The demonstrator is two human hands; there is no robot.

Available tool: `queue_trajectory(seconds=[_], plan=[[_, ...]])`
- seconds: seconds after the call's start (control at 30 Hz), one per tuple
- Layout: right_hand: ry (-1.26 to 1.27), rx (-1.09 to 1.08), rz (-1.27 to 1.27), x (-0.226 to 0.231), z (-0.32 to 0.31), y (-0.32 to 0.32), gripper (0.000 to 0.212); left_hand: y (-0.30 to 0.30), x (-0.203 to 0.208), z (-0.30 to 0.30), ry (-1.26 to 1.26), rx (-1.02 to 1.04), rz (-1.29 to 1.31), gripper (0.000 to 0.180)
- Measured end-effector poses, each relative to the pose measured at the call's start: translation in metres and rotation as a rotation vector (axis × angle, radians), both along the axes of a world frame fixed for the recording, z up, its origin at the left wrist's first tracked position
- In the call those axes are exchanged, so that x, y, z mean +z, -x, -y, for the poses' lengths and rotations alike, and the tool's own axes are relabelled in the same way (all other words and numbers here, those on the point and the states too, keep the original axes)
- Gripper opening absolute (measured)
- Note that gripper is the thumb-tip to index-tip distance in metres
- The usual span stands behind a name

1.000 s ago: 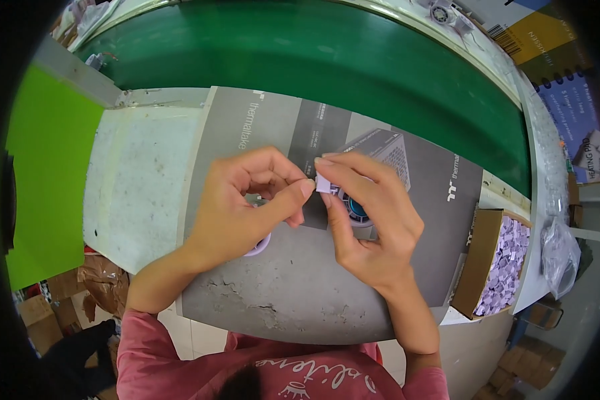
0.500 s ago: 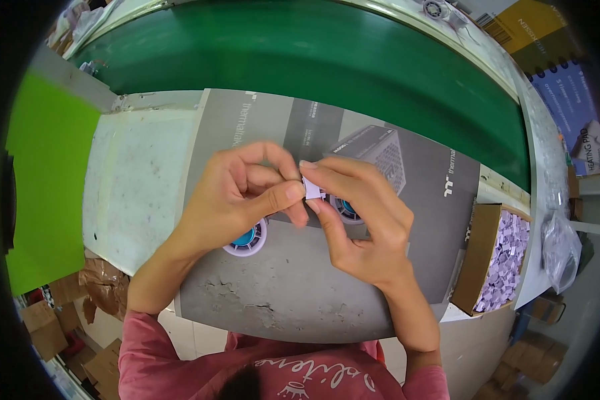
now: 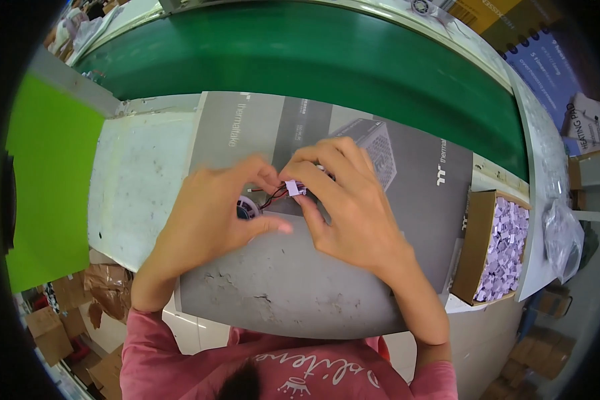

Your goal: The person assembles small portable handheld fans by integrating fan casings, fan motors, circuit boards, wires, and plastic components. A wire-tucking tool is used to manage the wires during assembly.

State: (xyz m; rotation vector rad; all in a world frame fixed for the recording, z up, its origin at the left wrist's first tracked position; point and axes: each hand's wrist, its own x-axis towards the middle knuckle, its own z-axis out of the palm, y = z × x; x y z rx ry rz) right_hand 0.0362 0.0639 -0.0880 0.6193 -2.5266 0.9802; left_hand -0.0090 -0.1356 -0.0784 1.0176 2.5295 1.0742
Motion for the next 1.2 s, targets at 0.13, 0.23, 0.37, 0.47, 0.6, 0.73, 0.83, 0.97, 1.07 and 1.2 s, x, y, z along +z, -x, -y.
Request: queue_trajectory(seconds=[0.13,0.23,0.37,0.47,0.6,0.73,0.83,0.97,1.07,1.2], plan=[[-0.106,-0.021,0.070,0.004,-0.002,-0.004,0.031,-0.019,0.006,0.016,0.170,-0.002,-0.028,0.058],[-0.245,0.003,0.051,0.002,0.002,-0.006,0.030,-0.024,0.001,0.024,0.173,-0.007,-0.061,0.064],[-0.305,0.057,0.026,-0.002,0.018,-0.010,0.034,-0.023,-0.011,0.034,0.121,0.033,-0.025,0.065],[-0.311,0.079,-0.004,-0.004,0.024,-0.010,0.037,-0.021,-0.014,0.040,-0.025,0.025,0.019,0.062],[-0.137,0.158,0.104,0.005,0.025,-0.014,0.037,-0.019,-0.013,0.047,-0.197,-0.078,0.128,0.067],[0.098,0.171,0.231,0.010,0.023,-0.019,0.035,-0.021,-0.007,0.050,-0.200,-0.026,0.270,0.067],[0.224,0.097,0.304,0.012,0.021,-0.023,0.030,-0.021,-0.005,0.048,-0.247,0.024,0.414,0.069],[0.496,0.070,0.325,0.011,0.020,-0.029,0.027,-0.022,-0.004,0.045,-0.425,0.042,0.495,0.074],[0.497,0.029,0.243,0.010,0.022,-0.033,0.025,-0.022,0.001,0.041,-0.463,0.046,0.506,0.076],[0.294,-0.024,0.069,0.019,0.025,-0.036,0.024,-0.027,0.003,0.036,-0.480,0.070,0.492,0.077]])
